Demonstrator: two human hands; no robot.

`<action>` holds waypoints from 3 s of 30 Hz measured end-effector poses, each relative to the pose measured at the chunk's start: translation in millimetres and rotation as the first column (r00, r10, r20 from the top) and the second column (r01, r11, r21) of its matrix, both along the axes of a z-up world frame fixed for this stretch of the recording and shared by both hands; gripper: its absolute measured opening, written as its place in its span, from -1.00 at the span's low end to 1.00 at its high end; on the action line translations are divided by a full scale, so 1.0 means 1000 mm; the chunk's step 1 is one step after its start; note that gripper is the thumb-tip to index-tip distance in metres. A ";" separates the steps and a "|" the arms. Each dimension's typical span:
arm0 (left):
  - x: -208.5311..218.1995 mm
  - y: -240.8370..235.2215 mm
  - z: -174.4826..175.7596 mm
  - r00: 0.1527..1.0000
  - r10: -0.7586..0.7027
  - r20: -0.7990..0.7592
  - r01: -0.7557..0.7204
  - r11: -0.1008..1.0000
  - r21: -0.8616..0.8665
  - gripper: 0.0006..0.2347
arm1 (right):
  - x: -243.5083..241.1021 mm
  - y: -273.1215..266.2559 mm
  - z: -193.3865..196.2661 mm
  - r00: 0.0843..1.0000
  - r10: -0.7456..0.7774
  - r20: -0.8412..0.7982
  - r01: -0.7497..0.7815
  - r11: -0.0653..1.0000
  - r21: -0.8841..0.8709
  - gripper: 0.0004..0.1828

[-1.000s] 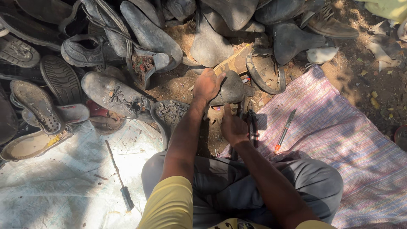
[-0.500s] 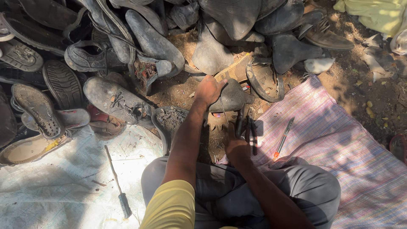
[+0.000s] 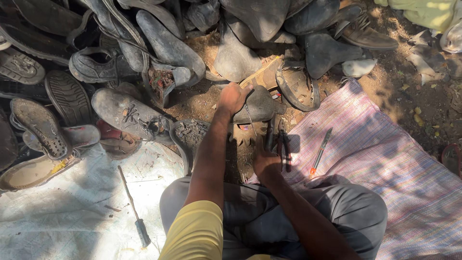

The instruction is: The person sits on a mat surrounded by worn shoes and uses a knife and a hammer to pry apart and separate the sole from the upper of a shoe. The person repeatedly strikes the shoe with the hammer and uses the knife to cut and remove material from the sole area.

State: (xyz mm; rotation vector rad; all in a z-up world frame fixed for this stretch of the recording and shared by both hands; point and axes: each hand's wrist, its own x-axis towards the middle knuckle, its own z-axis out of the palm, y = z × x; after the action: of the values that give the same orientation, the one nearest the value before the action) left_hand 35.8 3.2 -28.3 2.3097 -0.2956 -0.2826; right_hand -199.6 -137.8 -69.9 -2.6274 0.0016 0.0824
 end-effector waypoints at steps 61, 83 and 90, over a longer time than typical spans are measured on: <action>-0.073 0.060 -0.027 0.991 0.125 0.050 -0.129 0.989 0.075 -0.62 | 0.032 -0.015 0.116 0.962 0.165 0.216 -0.152 0.986 -0.072 -0.38; -0.060 0.042 -0.024 0.957 -0.176 0.232 0.112 0.958 0.265 -0.68 | 0.097 0.028 0.176 0.884 -0.042 -0.465 -0.087 0.964 -0.252 -0.30; -0.066 0.044 -0.049 0.873 -0.185 0.451 0.079 0.967 0.244 -0.82 | 0.121 0.037 0.165 0.927 0.037 -0.373 -0.162 0.937 -0.310 -0.43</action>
State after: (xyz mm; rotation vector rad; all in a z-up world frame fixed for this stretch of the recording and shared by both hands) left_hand -30.5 47.5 -77.1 2.5603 -0.7005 0.2026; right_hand -78.4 -100.7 94.9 -2.9092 0.0080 0.6587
